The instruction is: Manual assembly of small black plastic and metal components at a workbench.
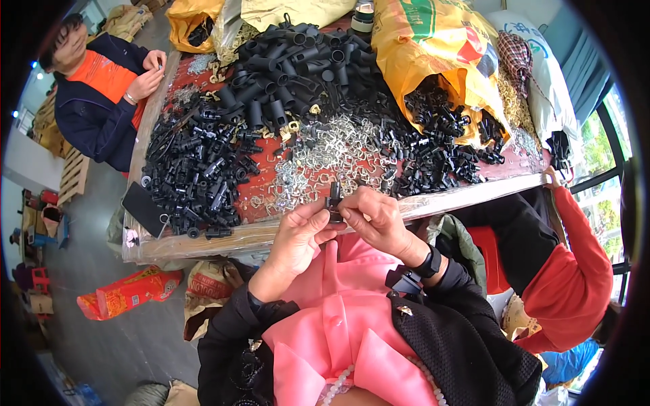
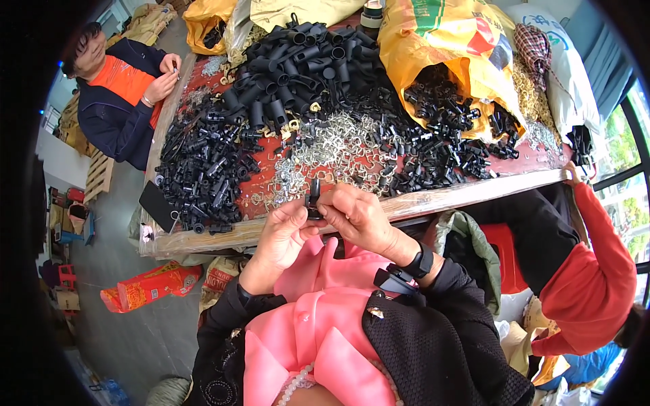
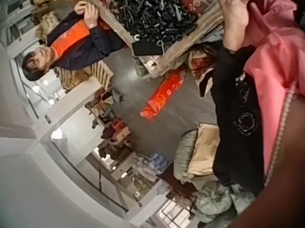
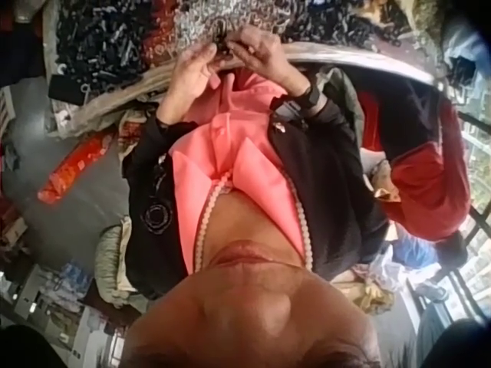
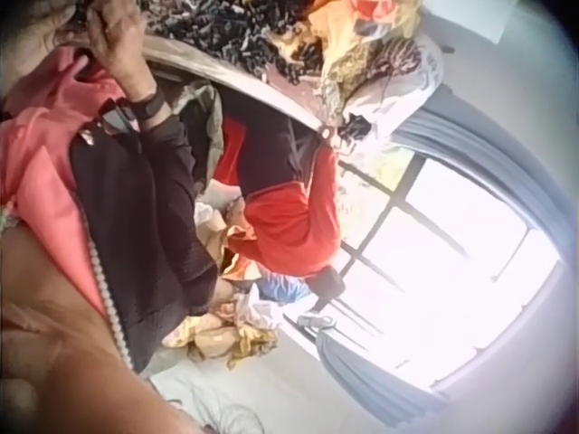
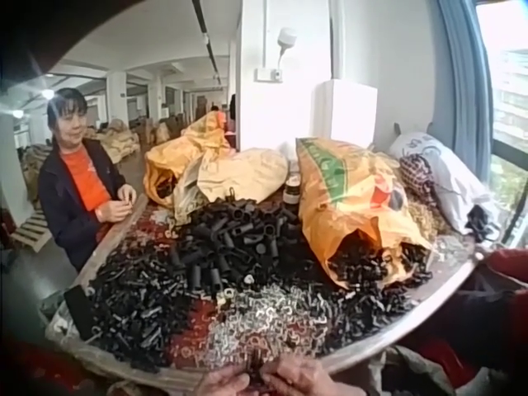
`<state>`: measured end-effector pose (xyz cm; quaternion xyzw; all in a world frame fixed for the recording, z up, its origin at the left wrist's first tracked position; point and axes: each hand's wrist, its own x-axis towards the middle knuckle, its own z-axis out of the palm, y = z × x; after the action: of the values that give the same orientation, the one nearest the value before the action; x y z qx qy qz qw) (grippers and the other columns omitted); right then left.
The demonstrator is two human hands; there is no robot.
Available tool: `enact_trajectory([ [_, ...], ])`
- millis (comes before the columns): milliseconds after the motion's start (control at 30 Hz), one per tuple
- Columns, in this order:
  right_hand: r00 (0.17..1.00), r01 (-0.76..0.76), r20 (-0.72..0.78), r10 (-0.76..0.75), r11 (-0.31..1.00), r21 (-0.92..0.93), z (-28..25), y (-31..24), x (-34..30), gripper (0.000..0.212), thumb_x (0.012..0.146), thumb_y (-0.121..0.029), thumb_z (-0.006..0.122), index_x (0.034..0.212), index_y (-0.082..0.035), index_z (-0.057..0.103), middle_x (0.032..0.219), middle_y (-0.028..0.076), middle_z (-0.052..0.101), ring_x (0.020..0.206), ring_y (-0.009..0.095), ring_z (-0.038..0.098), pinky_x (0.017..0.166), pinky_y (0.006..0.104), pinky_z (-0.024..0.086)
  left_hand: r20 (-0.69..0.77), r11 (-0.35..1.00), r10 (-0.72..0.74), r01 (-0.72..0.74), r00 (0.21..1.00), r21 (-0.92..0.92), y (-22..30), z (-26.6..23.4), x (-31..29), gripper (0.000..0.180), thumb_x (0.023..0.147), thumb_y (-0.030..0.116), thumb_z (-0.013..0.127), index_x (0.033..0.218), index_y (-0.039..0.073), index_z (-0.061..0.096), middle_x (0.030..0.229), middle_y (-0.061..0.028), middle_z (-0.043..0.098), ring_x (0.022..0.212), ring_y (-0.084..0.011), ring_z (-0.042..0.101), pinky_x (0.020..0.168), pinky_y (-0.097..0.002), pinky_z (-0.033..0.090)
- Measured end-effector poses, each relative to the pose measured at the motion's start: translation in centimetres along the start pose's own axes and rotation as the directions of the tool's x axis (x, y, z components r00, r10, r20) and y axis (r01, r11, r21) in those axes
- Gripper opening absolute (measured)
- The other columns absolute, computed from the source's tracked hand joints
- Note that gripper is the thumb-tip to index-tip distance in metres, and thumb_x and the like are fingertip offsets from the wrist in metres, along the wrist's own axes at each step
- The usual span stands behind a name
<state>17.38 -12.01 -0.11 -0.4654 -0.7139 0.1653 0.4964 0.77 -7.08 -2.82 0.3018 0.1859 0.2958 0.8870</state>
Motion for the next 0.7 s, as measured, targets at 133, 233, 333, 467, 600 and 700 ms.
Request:
enact_trajectory([
  [133,0.995,0.087,0.053,-0.08,0.985,-0.149,-0.3,-0.3,0.1,0.01,0.072,-0.005,0.059,0.081,-0.004,0.054,0.066,0.007,0.048,0.058,0.024,0.05,0.053,0.0314,0.041,0.014,0.999,-0.001,0.002,1.0,-0.036,-0.2,-0.2,0.2,0.026,0.083,0.013,0.053,0.106,0.0,0.053,0.094,-0.0087,0.06,0.08,-0.0181,0.061,0.069,-0.0241,0.05],
  [233,0.984,0.177,0.056,-0.169,0.961,-0.213,-0.3,0.0,0.0,0.013,0.07,-0.006,0.06,0.081,-0.005,0.054,0.066,0.006,0.047,0.057,0.023,0.049,0.052,0.0328,0.04,0.001,0.999,-0.034,0.034,0.999,-0.011,0.0,0.0,0.1,0.026,0.083,0.012,0.053,0.106,-0.001,0.052,0.096,-0.0087,0.06,0.08,-0.0175,0.061,0.07,-0.0239,0.049],
  [333,0.978,0.201,0.108,-0.179,0.947,-0.252,-0.3,-0.1,0.1,0.015,0.068,-0.003,0.061,0.081,-0.004,0.054,0.067,0.006,0.049,0.057,0.024,0.049,0.053,0.0337,0.04,-0.017,0.999,-0.043,0.043,0.999,0.009,0.0,0.0,-0.1,0.026,0.084,0.011,0.052,0.107,-0.001,0.052,0.097,-0.0088,0.059,0.08,-0.0168,0.061,0.071,-0.0236,0.049],
  [467,0.967,0.236,0.174,-0.188,0.916,-0.324,-0.4,-0.1,-0.4,0.015,0.069,-0.005,0.062,0.082,-0.004,0.054,0.068,0.005,0.049,0.057,0.02,0.049,0.052,0.0303,0.04,-0.079,0.998,-0.034,0.038,0.996,0.049,-0.4,0.2,-0.4,0.026,0.084,0.01,0.052,0.107,-0.002,0.052,0.097,-0.0085,0.059,0.082,-0.0156,0.06,0.072,-0.0231,0.048],
  [600,0.967,-0.164,0.191,0.17,0.985,-0.045,-0.1,-0.5,-1.1,0.014,0.073,-0.004,0.062,0.083,-0.004,0.052,0.069,0.002,0.049,0.059,0.012,0.049,0.052,0.0247,0.039,-0.127,0.993,-0.043,0.057,0.991,0.104,-0.6,-0.2,-0.5,0.026,0.084,0.011,0.052,0.106,-0.002,0.053,0.096,-0.0073,0.059,0.082,-0.0143,0.059,0.073,-0.0233,0.047],
  [700,0.896,-0.436,0.226,0.382,0.855,0.282,0.7,0.4,-1.4,0.014,0.076,-0.004,0.061,0.085,-0.004,0.05,0.07,0.0,0.05,0.062,0.007,0.049,0.054,0.0211,0.039,-0.071,0.989,-0.069,0.077,0.995,0.124,-0.8,0.1,-0.5,0.025,0.083,0.012,0.054,0.105,-0.001,0.054,0.096,-0.0064,0.059,0.082,-0.0138,0.059,0.073,-0.0237,0.047],
])
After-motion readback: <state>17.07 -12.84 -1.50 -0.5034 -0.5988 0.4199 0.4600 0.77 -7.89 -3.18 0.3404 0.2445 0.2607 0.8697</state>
